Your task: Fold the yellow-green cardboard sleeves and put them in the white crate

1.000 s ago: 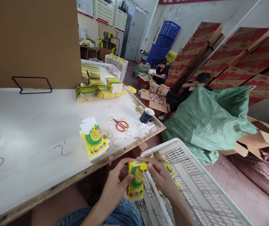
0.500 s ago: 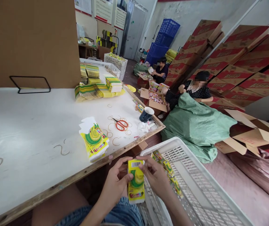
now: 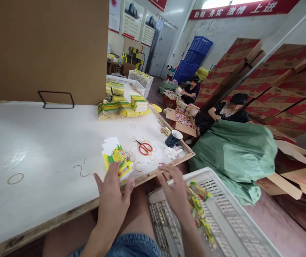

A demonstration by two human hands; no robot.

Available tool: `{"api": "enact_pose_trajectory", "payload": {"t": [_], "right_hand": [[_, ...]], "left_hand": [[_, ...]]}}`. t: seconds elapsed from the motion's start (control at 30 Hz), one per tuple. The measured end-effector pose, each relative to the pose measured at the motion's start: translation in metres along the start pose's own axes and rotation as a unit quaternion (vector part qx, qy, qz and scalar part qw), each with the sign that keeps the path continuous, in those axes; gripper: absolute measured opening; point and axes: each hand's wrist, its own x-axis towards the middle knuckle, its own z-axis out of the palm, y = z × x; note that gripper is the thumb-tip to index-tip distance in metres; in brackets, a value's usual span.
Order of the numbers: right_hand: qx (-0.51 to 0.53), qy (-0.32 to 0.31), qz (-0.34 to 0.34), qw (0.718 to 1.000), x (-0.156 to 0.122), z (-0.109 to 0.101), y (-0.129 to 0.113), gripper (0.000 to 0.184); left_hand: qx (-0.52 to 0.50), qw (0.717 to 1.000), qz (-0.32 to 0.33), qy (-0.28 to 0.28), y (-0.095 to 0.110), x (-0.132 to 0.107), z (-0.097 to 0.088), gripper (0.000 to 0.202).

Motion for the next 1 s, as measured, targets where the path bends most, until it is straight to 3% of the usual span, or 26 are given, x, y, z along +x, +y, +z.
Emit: {"api": "enact_pose_trajectory", "payload": {"t": [0.13, 0.23, 0.33, 0.4, 0.47, 0.57, 0.63, 0.7, 0.83, 1.0], "right_hand": [[0.105, -0.056, 0.061, 0.991, 0.02, 0.07, -0.02, 0.022], [0.155, -0.051, 0.08, 0.983, 0.027, 0.087, -0.026, 0.015], [0.228, -0.054, 0.109, 0.966, 0.021, 0.073, -0.024, 0.021], [0.27, -0.058, 0.126, 0.953, 0.008, 0.058, -0.022, 0.026], [0.333, -0.064, 0.159, 0.927, -0.009, 0.046, -0.022, 0.028], [0.433, -0.079, 0.222, 0.87, -0.032, 0.034, -0.022, 0.025], [0.452, -0.08, 0.241, 0.855, -0.043, 0.028, -0.021, 0.022], [0.442, -0.08, 0.24, 0.861, -0.049, 0.023, -0.019, 0.022], [0.388, -0.098, 0.227, 0.888, -0.054, 0.014, -0.011, 0.021], [0.327, -0.052, 0.23, 0.915, -0.061, 0.013, 0.002, 0.022]], "left_hand": [[-0.016, 0.997, 0.001, -0.08, -0.015, 0.002, -0.003, 0.051], [-0.073, 0.994, -0.014, -0.079, -0.015, 0.0, -0.009, 0.043], [-0.178, 0.981, -0.077, -0.007, -0.007, -0.001, -0.015, 0.044], [-0.305, 0.943, -0.132, 0.018, 0.0, -0.001, -0.015, 0.051], [-0.449, 0.874, -0.181, -0.035, 0.007, -0.001, -0.011, 0.055], [-0.583, 0.765, -0.208, -0.177, 0.012, -0.004, -0.003, 0.06], [-0.617, 0.725, -0.198, -0.233, 0.014, -0.007, 0.002, 0.058], [-0.628, 0.711, -0.192, -0.252, 0.015, -0.01, 0.006, 0.053], [-0.629, 0.704, -0.231, -0.234, 0.017, -0.014, 0.013, 0.041], [-0.573, 0.744, -0.269, -0.214, 0.02, -0.016, 0.023, 0.042]]}}
